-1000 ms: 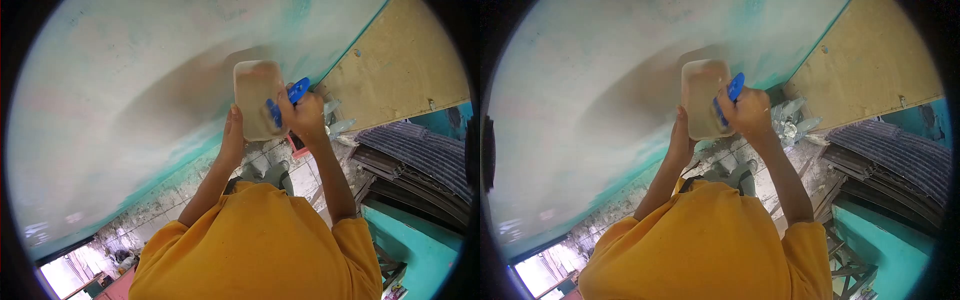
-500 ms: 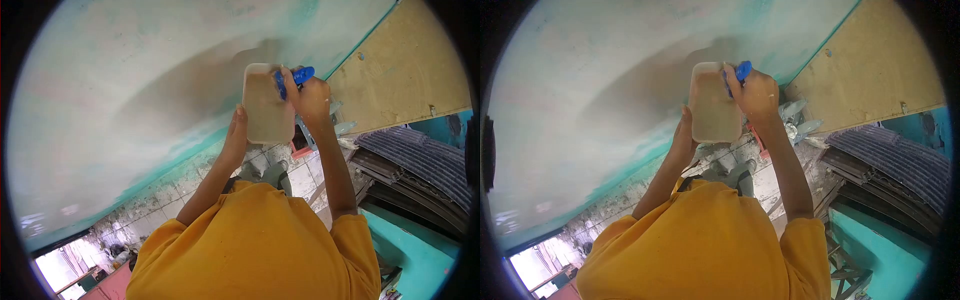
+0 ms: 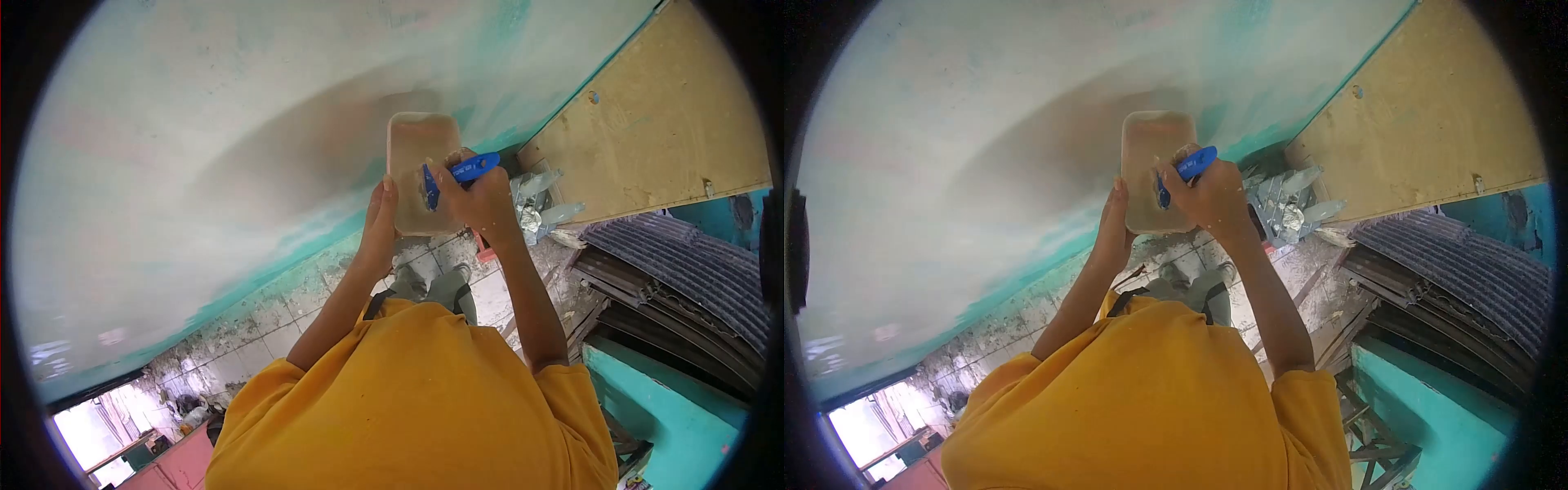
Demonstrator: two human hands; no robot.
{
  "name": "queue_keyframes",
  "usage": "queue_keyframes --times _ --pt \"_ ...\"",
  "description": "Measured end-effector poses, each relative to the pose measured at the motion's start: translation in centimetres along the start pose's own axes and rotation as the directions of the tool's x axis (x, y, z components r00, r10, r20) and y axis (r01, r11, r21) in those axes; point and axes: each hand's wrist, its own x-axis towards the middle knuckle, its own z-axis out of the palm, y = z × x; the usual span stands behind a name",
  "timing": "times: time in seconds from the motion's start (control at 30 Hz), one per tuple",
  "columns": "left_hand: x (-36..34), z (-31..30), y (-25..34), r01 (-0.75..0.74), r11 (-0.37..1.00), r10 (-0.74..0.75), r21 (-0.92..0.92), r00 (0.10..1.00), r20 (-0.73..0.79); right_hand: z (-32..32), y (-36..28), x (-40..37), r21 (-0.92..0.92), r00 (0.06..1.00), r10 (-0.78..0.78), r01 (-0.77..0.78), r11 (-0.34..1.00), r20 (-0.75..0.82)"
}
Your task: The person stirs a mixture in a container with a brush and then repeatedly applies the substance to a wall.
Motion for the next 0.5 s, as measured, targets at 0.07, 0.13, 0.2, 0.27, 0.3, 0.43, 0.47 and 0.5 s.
queue_keyframes --times 0.07,0.13,0.2,0.27,0.3,0.43,0.47,0.5 --pt "0.0 -0.2 0.1 0.005 0.993 0.003 -0.12 0.998 0.07 -0.1 0.6 0.4 -0.092 0.993 -0.114 0.114 0.989 0.001" --pt "-0.1 -0.4 0.0 -0.001 0.985 0.012 -0.17 0.998 0.063 -0.7 1.2 0.7 -0.042 0.996 -0.09 0.091 0.995 0.017" --pt "0.2 -0.8 -0.2 -0.012 0.975 0.024 -0.224 0.998 0.05 -1.7 1.2 1.1 0.076 1.0 -0.024 0.024 0.997 -0.003" --pt "0.7 -1.3 -0.4 0.035 0.962 -0.01 -0.269 0.995 0.095 -2.5 1.2 1.6 0.193 0.999 0.041 -0.039 0.98 -0.007" --pt "0.5 -1.2 0.1 0.028 0.961 -0.002 -0.276 0.996 0.093 -2.9 1.2 1.8 0.225 0.998 0.048 -0.035 0.974 -0.049" --pt "0.3 -0.8 0.9 0.042 0.974 -0.025 -0.221 0.997 0.076 -3.8 1.0 2.6 0.195 0.992 0.051 -0.027 0.98 -0.118" --pt "0.3 -0.7 0.7 0.038 0.973 -0.022 -0.228 0.997 0.072 -3.8 1.1 2.7 0.177 0.989 0.064 -0.04 0.983 -0.13" --pt "0.2 -0.5 0.8 0.036 0.971 -0.019 -0.238 0.997 0.075 -4.0 1.3 2.8 0.168 0.99 0.059 -0.037 0.985 -0.129"
